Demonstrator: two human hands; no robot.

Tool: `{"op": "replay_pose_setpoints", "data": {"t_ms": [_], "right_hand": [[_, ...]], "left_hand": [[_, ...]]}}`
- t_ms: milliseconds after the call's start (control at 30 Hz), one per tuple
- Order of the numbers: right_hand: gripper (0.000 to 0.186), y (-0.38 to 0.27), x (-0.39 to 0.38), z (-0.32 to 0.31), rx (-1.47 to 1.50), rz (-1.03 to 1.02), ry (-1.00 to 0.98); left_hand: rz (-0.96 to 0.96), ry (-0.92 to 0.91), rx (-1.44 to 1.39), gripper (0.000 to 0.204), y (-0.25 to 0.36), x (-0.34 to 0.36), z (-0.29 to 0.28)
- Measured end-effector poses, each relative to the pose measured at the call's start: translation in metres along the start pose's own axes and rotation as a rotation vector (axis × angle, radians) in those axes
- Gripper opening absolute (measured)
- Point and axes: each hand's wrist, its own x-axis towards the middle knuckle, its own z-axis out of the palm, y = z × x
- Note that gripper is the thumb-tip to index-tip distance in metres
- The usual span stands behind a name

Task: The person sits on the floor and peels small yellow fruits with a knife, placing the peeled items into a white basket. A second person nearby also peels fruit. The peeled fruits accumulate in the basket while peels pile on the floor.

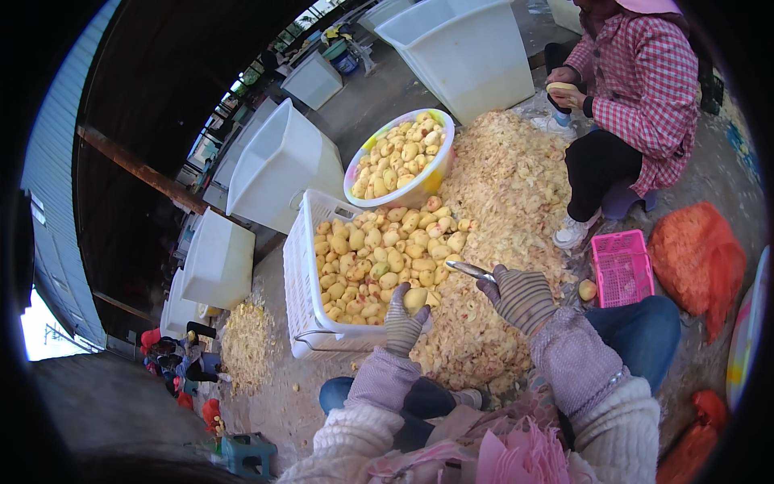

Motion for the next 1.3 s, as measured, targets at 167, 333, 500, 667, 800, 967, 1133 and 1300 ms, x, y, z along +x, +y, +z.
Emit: {"op": "replay_pose_setpoints", "data": {"t_ms": [167, 333, 500, 667, 800, 967, 1133, 1300], "right_hand": [[0.047, 0.0, 0.002, -0.002, 0.005, -0.047, -0.003], [0.046, -0.004, 0.005, -0.004, 0.002, -0.068, 0.029], [0.047, -0.018, 0.006, -0.004, -0.019, -0.114, -0.107], [0.047, -0.029, 0.011, 0.001, -0.022, -0.123, -0.134], [0.038, -0.034, 0.012, 0.02, -0.089, -0.131, -0.187], [0.028, -0.063, 0.022, 0.051, -0.113, -0.172, -0.258], [0.028, -0.149, 0.052, 0.111, 0.126, -0.318, -0.337], [0.04, -0.255, 0.085, 0.203, 0.491, -0.517, -0.028]], "left_hand": [[-1.209, -0.541, -0.896, 0.038, -0.005, -0.061, 0.025], [-1.343, -0.607, -1.058, 0.03, 0.013, -0.019, 0.008], [-0.228, 0.455, -1.112, 0.079, -0.015, 0.24, -0.184], [-0.147, 0.026, -0.663, 0.058, 0.027, 0.219, -0.181], [-0.118, -0.664, 0.255, 0.046, 0.047, 0.09, -0.104], [-0.114, -0.503, 0.142, 0.042, -0.006, 0.022, -0.163], [-0.383, 0.282, -0.184, 0.025, -0.124, -0.032, -0.32], [-0.918, 0.688, -0.152, 0.029, -0.25, -0.115, -0.364]]}}
